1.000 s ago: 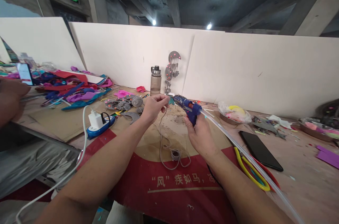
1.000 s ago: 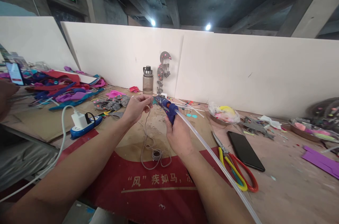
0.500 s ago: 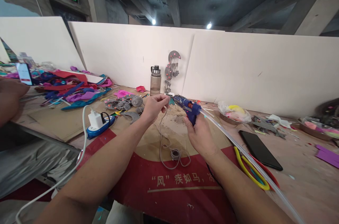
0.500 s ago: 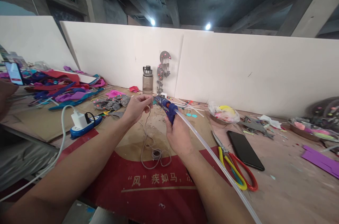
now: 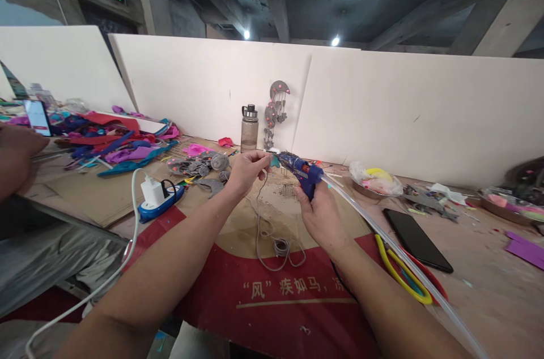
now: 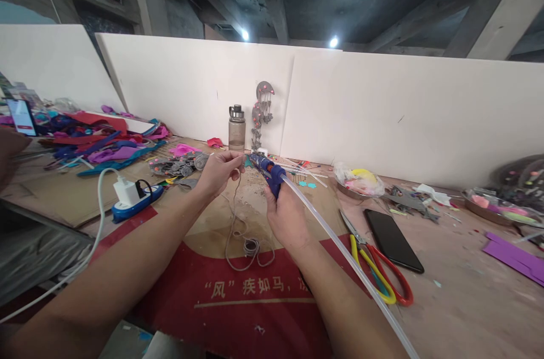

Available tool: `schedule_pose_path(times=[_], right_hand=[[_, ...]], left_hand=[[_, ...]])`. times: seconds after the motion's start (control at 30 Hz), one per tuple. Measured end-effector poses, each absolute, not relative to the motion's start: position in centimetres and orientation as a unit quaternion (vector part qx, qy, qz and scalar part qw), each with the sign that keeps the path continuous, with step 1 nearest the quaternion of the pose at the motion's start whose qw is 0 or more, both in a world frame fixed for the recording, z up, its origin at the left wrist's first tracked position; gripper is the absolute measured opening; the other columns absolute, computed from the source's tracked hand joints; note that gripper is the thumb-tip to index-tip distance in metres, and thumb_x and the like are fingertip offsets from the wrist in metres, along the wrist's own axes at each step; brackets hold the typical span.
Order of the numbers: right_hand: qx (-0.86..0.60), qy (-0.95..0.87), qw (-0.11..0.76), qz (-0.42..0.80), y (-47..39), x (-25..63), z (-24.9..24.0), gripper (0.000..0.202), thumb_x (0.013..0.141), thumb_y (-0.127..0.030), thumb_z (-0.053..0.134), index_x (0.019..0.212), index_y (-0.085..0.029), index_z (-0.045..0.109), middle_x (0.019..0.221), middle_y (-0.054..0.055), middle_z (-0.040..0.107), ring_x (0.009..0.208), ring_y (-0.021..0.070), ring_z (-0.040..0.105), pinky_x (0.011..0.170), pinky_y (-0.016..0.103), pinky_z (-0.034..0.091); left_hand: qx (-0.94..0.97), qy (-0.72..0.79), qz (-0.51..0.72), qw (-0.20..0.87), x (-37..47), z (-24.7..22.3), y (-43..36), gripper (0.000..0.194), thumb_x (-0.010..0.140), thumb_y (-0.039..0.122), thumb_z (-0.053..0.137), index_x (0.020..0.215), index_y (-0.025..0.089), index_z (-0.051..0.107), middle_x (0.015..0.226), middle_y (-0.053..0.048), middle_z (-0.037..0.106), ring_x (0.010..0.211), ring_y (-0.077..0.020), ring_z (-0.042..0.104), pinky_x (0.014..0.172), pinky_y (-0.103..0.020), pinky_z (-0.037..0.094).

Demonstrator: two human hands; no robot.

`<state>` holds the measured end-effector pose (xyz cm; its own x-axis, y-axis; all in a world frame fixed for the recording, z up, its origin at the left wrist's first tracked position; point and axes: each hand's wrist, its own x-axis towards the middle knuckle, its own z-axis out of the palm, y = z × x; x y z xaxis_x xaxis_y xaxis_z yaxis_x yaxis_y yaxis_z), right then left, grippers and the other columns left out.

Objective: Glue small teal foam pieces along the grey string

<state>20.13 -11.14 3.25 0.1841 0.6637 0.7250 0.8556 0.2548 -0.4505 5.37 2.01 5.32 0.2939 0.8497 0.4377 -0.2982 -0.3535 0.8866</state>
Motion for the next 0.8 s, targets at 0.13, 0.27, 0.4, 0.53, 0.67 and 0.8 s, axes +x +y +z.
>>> schedule_pose_path(times=[0.13, 0.27, 0.4, 0.53, 0.67, 0.8], right_hand=[[-0.604, -0.632, 0.476, -0.097, -11.2, 20.1, 3.4, 0.040, 0.092, -0.039, 0.043, 0.123, -0.016, 0.050, 0.113, 0.017, 0.066, 0.104, 0.0313, 0.062, 0.087, 0.049, 0.050], [-0.601, -0.626, 0.488, -0.090, -11.5, 20.3, 3.7, 0.036, 0.090, -0.040, 0.046, 0.119, -0.018, 0.051, 0.104, 0.015, 0.068, 0.093, 0.0306, 0.064, 0.082, 0.048, 0.052], [-0.590, -0.599, 0.540, -0.044, -10.9, 20.8, 3.5, 0.033, 0.089, -0.042, 0.049, 0.116, -0.022, 0.050, 0.096, 0.010, 0.069, 0.084, 0.0281, 0.065, 0.076, 0.044, 0.053], [-0.587, -0.549, 0.590, 0.077, -9.4, 22.1, 2.9, 0.032, 0.088, -0.046, 0.049, 0.110, -0.022, 0.049, 0.075, 0.004, 0.067, 0.057, 0.0220, 0.060, 0.054, 0.037, 0.051], [-0.661, -0.546, 0.507, 0.092, -8.5, 24.2, 2.9, 0.021, 0.086, -0.042, 0.049, 0.080, -0.022, 0.054, 0.061, 0.003, 0.064, 0.048, 0.0198, 0.058, 0.049, 0.034, 0.047], [-0.734, -0.554, 0.391, 0.031, -8.6, 26.2, 2.6, 0.038, 0.072, -0.038, 0.068, 0.048, -0.025, 0.042, 0.050, 0.009, 0.057, 0.059, 0.0290, 0.062, 0.059, 0.042, 0.047]], left_hand=[[0.602, 0.226, 0.554, 0.529, 5.3, 5.7, 1.7, 0.030, 0.066, 0.042, 0.075, 0.068, 0.013, 0.066, 0.055, 0.000, 0.057, 0.045, -0.0058, 0.045, 0.041, -0.020, 0.032], [0.589, 0.222, 0.558, 0.540, 5.1, 5.9, 1.6, 0.031, 0.065, 0.042, 0.076, 0.067, 0.013, 0.065, 0.055, 0.000, 0.057, 0.046, -0.0063, 0.046, 0.041, -0.019, 0.031], [0.582, 0.220, 0.559, 0.548, 5.1, 5.7, 2.0, 0.030, 0.065, 0.041, 0.076, 0.066, 0.013, 0.064, 0.055, 0.000, 0.057, 0.044, -0.0053, 0.044, 0.041, -0.019, 0.031], [0.580, 0.221, 0.559, 0.550, 5.2, 5.5, 2.2, 0.028, 0.067, 0.039, 0.075, 0.068, 0.013, 0.064, 0.055, 0.000, 0.057, 0.043, -0.0048, 0.043, 0.041, -0.019, 0.030], [0.597, 0.216, 0.563, 0.529, 5.3, 5.3, 2.2, 0.023, 0.070, 0.036, 0.072, 0.072, 0.014, 0.064, 0.056, 0.000, 0.058, 0.044, -0.0055, 0.045, 0.041, -0.018, 0.032], [0.645, 0.216, 0.549, 0.486, 5.5, 4.9, 1.9, 0.019, 0.075, 0.034, 0.067, 0.075, 0.014, 0.064, 0.057, 0.001, 0.060, 0.041, -0.0054, 0.044, 0.041, -0.020, 0.035]])
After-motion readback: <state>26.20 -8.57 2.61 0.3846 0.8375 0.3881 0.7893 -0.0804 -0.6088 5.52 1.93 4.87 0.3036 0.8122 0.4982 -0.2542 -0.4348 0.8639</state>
